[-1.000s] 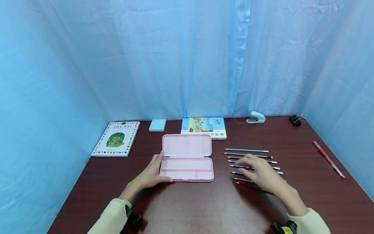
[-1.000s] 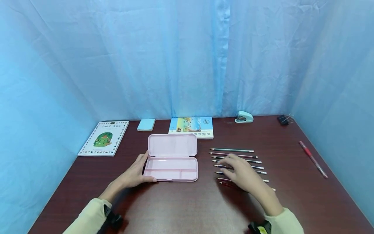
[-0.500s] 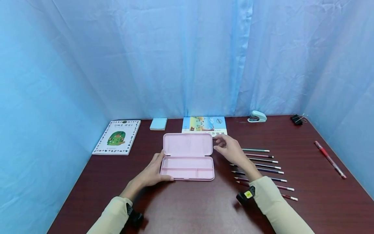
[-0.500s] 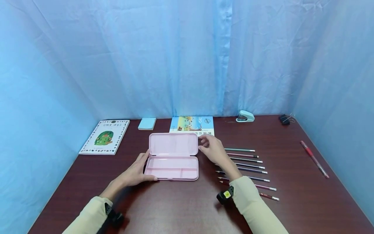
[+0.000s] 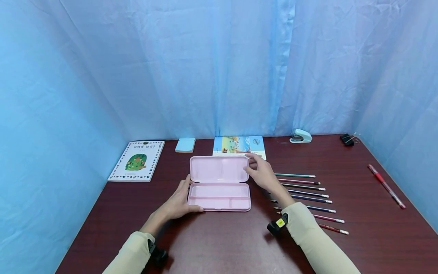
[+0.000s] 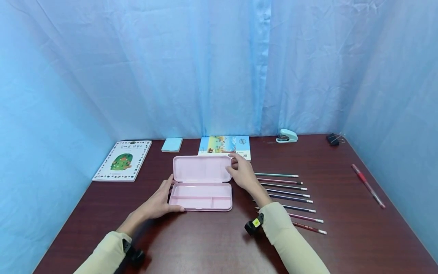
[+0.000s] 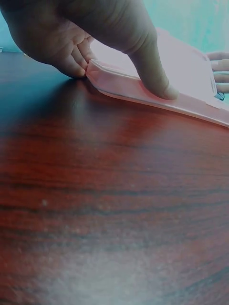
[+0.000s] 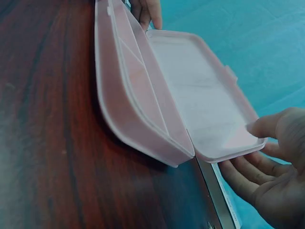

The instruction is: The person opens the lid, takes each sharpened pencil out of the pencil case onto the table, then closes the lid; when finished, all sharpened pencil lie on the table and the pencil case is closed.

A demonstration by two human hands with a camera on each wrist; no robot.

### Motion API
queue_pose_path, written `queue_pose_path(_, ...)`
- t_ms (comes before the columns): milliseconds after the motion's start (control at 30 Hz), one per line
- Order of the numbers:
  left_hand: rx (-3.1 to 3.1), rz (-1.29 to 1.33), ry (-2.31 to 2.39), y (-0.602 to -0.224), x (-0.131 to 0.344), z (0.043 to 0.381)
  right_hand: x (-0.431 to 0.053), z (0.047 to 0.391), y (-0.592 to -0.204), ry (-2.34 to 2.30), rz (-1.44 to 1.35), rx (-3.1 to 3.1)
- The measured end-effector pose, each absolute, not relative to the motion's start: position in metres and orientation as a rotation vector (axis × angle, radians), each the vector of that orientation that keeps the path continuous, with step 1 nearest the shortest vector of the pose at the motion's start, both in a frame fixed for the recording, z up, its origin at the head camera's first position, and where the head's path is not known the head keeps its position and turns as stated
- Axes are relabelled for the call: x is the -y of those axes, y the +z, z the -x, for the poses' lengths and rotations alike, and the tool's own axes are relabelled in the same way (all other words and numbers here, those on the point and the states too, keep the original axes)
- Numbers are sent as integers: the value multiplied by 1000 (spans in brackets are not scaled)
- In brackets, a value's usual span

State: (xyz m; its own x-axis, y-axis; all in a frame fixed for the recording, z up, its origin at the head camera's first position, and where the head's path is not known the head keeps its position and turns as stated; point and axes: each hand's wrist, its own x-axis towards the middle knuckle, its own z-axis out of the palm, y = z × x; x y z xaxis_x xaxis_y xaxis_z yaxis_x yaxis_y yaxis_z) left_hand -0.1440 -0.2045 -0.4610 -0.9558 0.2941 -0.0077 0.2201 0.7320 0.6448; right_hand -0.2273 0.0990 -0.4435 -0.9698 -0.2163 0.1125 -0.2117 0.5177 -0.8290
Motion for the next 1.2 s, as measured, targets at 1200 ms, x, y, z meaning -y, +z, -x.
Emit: queue_pose_path(1200,-2847,-294,986,-453,195,136,-102,143,-461,-1127,624,-2811)
